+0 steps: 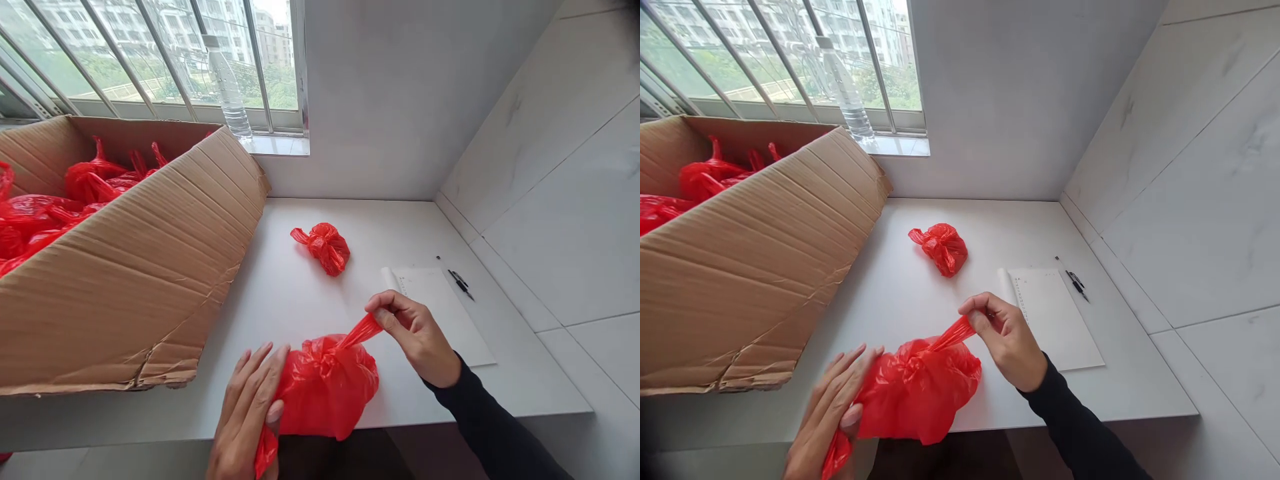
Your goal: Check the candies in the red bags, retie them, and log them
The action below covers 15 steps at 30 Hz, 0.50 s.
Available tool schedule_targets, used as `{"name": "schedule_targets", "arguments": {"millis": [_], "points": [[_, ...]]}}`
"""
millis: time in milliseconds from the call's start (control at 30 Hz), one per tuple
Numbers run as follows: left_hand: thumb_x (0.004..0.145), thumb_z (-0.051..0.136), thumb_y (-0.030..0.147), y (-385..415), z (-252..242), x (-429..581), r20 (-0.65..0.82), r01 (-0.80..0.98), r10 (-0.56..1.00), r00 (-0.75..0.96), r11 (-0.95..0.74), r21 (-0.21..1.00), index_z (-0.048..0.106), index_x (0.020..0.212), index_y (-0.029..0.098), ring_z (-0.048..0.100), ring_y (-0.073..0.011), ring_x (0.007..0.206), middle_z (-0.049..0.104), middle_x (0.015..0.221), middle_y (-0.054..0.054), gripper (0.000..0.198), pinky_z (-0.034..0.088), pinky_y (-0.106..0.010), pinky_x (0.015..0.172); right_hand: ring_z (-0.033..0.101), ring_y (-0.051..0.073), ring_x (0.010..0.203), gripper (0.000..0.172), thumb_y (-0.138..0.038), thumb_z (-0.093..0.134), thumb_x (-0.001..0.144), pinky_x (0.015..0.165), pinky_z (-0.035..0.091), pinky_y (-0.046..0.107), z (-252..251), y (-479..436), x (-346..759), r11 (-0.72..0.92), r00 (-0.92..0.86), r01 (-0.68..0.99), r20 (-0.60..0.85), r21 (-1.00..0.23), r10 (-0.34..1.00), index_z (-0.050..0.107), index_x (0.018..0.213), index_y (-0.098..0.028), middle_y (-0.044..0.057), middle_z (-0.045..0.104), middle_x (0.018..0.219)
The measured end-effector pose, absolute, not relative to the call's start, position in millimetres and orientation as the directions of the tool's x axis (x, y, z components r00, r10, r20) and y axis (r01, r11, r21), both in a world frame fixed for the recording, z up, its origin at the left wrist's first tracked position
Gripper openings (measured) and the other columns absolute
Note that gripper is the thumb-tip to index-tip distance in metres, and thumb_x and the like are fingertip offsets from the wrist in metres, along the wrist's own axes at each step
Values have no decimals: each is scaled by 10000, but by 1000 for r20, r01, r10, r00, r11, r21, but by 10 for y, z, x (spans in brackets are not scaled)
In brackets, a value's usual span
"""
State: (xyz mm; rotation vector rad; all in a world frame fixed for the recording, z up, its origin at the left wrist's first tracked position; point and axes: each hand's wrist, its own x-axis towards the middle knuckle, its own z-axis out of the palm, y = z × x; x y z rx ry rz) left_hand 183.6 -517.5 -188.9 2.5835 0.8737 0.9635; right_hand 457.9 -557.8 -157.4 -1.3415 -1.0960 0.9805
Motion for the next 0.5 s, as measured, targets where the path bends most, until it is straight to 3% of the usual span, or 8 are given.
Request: {"name": "schedule_targets", "arguments": {"millis": [67, 167, 267, 400, 500], "points": [[933, 419, 58, -5227, -1987, 1644, 500, 493, 633, 592, -774, 397, 350, 1551, 215, 389, -292, 1440, 475, 1531, -85, 641, 301, -498, 1207, 587, 177, 809, 237, -413, 589, 962, 779, 491, 327, -1683, -5612, 4624, -47, 253, 68, -28, -997, 967, 689, 975, -199, 34, 645, 875], [972, 385, 126, -5287, -2004, 1620, 452, 547, 713, 537, -702, 457, 365, 1543, 256, 363, -281, 1460, 462, 1545, -63, 586, 351, -479, 1182, 608, 185, 813, 313, -451, 570, 971, 819, 506, 357, -1743, -5632, 4570, -92, 275, 39, -78, -995, 958, 682, 1110, -194, 42, 673, 882], [1010, 350, 253, -5303, -1957, 1859, 448, 510, 665, 598, -747, 427, 358, 1546, 241, 285, -316, 1499, 404, 1589, -81, 536, 321, -535, 1190, 640, 191, 857, 367, -463, 535, 991, 881, 530, 388, -1690, -5649, 4397, -72, 208, 1, -70, -997, 976, 645, 1235, -212, 47, 676, 914], [987, 447, 245, -5275, -2098, 2179, 388, 507, 586, 711, -810, 295, 225, 1591, 232, 286, -287, 1504, 350, 1622, -78, 644, 271, -512, 1219, 595, 231, 1147, 302, -347, 556, 979, 1068, 473, 426, -1793, -5703, 4138, 64, 116, 239, 94, -969, 989, 677, 1247, -280, 78, 610, 1176], [975, 471, 237, -5258, -2310, 2244, 338, 558, 607, 719, -794, 241, 170, 1597, 267, 338, -250, 1483, 394, 1600, -43, 692, 306, -470, 1211, 519, 267, 1269, 431, -267, 517, 977, 1113, 450, 485, -2106, -5756, 4037, 135, 116, 474, 213, -870, 970, 560, 1403, -317, 93, 554, 1317]]}}
